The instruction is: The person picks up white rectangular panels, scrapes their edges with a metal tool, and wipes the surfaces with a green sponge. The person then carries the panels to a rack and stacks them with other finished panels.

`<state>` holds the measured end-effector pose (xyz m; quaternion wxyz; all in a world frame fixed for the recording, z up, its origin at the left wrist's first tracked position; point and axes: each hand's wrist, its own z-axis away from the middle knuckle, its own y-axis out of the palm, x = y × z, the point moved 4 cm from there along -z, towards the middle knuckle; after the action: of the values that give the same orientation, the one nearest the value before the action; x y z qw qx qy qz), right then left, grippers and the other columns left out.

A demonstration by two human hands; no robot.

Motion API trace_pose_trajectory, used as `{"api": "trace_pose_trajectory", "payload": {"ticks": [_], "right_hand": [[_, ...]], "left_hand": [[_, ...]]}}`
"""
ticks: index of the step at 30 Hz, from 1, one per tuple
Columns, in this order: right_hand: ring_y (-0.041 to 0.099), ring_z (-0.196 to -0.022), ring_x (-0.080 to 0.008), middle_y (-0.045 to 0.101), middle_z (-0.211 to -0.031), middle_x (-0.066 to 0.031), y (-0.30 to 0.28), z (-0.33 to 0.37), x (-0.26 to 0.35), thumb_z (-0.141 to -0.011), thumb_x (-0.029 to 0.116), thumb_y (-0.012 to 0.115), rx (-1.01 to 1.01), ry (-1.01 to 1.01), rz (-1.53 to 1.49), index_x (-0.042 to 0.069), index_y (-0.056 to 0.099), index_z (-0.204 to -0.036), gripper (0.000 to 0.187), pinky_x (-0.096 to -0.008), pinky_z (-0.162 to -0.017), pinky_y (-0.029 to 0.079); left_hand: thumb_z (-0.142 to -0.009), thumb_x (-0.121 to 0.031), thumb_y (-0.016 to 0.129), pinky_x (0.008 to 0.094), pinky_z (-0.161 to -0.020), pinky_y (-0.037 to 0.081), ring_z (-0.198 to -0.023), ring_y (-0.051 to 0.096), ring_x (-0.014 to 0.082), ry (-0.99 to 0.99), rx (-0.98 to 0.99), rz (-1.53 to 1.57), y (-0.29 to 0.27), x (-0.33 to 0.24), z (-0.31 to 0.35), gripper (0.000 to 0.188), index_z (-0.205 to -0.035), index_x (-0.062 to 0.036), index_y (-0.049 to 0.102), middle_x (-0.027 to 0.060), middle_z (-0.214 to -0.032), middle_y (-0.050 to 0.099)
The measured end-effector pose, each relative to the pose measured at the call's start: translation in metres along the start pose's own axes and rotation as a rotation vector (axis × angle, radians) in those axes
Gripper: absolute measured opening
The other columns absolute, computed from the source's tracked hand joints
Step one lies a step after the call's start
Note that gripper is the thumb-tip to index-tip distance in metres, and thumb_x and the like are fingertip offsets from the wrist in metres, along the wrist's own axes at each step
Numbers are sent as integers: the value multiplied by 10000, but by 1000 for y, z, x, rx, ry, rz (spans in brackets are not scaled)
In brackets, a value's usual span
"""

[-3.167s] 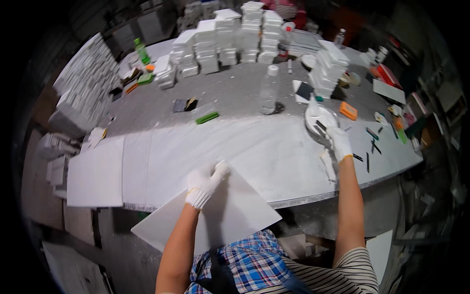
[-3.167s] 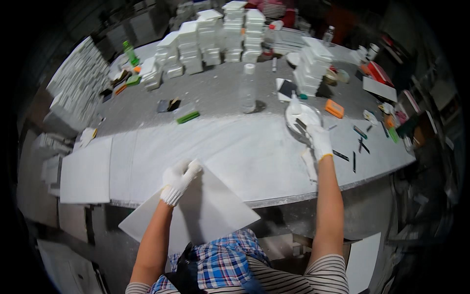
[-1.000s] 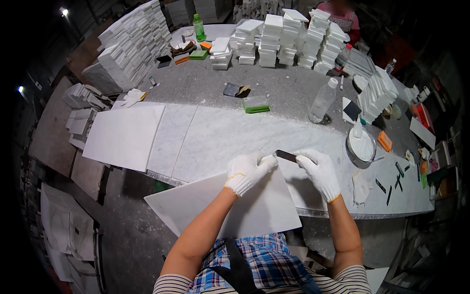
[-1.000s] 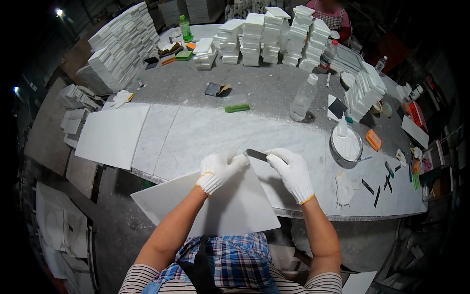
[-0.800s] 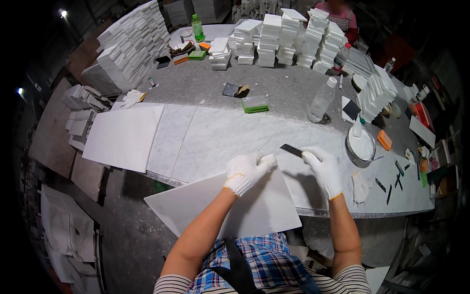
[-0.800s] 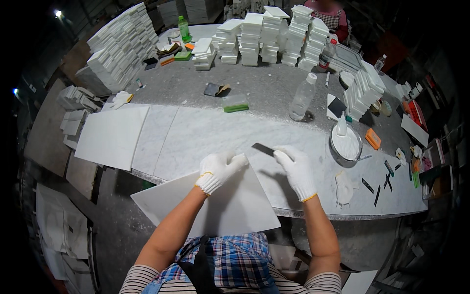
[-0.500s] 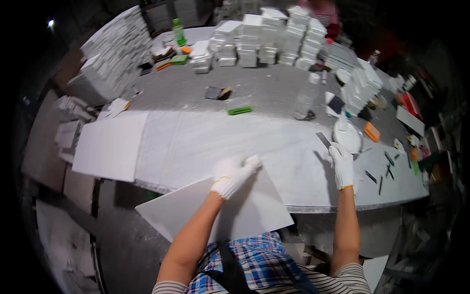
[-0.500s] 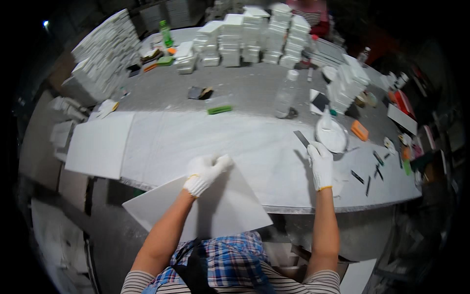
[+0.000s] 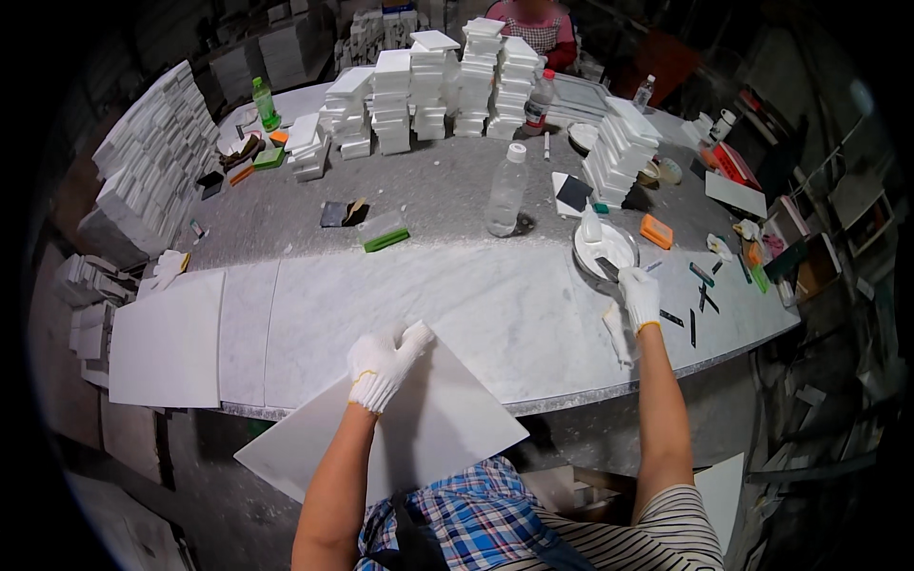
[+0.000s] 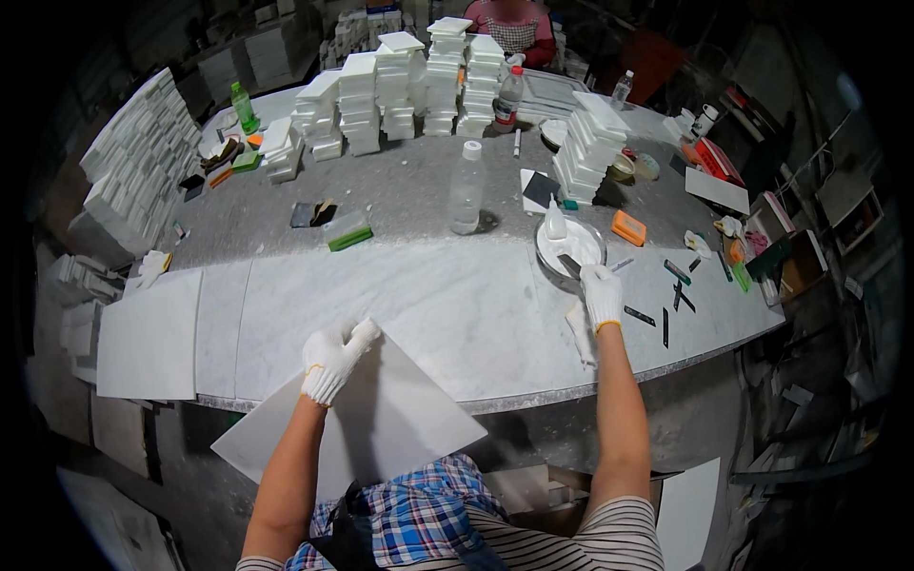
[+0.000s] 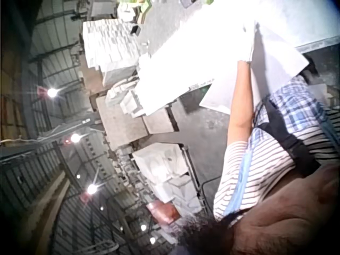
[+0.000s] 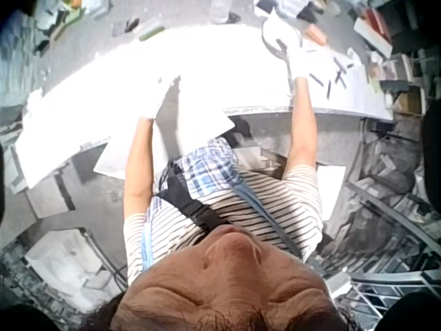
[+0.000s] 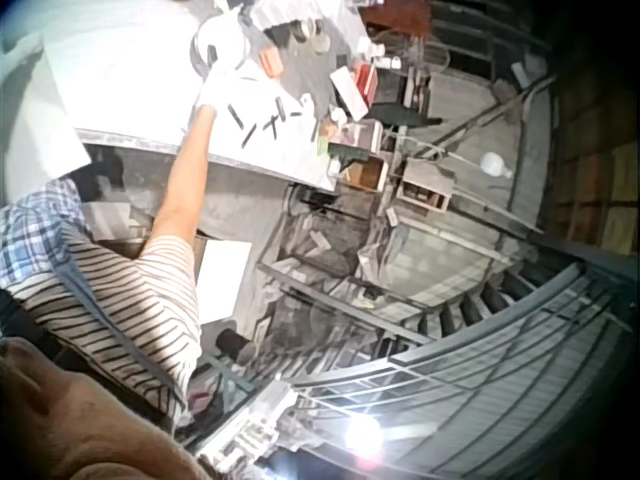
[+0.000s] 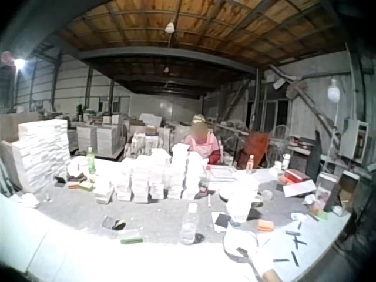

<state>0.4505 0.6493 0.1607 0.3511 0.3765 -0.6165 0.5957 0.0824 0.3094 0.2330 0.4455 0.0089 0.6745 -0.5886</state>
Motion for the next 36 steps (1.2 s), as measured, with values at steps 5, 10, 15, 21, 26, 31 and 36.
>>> {"api": "trace_pose_trajectory", "payload": {"ticks": [5,10,15,21,26,31,36], "right_hand": [[440,-539,-72,536,-608,28,15,-7,-5,-830,196,652,78,65,-120,11,694,-749,207,-268,-480,321],[437,-533,-77,549,-624,30,20,-8,-2,-830,164,652,90,84,-201,11,708,-780,170,-266,-478,325],[448,-514,-59,579,-655,31,12,-7,-3,-849,161,660,118,165,-305,39,724,-887,143,-237,-451,336],[452,-516,-9,585,-715,42,27,47,54,-909,161,662,278,216,-399,42,679,-1072,203,-164,-394,328],[472,-532,-22,583,-722,37,73,111,93,-924,183,656,520,144,-434,27,683,-1061,210,-167,-439,359],[499,-603,-29,608,-771,31,112,180,151,-935,221,653,741,90,-396,17,696,-1047,236,-185,-505,377],[481,-597,-37,613,-779,19,125,205,182,-928,202,645,802,2,-302,18,701,-1076,243,-197,-524,382]], "left_hand": [[-848,-680,533,426,-615,472,-678,648,356,-23,-13,-20,1,3,0,609,-835,-100,720,163,-685,657],[-845,-678,538,426,-611,473,-680,652,362,-45,-4,-26,-1,1,0,612,-819,-92,713,173,-690,658],[-848,-690,513,423,-639,487,-709,669,356,-29,0,-25,0,-2,0,627,-857,-103,734,168,-714,677],[-854,-687,474,431,-689,505,-777,689,357,-36,81,2,4,9,-2,636,-921,-120,754,176,-788,705],[-848,-660,488,443,-698,504,-799,683,370,-24,92,23,-2,-2,0,597,-901,-124,747,181,-828,707],[-837,-657,501,403,-686,502,-765,684,324,-52,122,68,-11,-5,4,572,-853,-145,753,142,-799,712],[-829,-666,517,397,-672,498,-753,683,312,-59,113,54,-11,-8,4,571,-827,-147,755,134,-784,710]]}}
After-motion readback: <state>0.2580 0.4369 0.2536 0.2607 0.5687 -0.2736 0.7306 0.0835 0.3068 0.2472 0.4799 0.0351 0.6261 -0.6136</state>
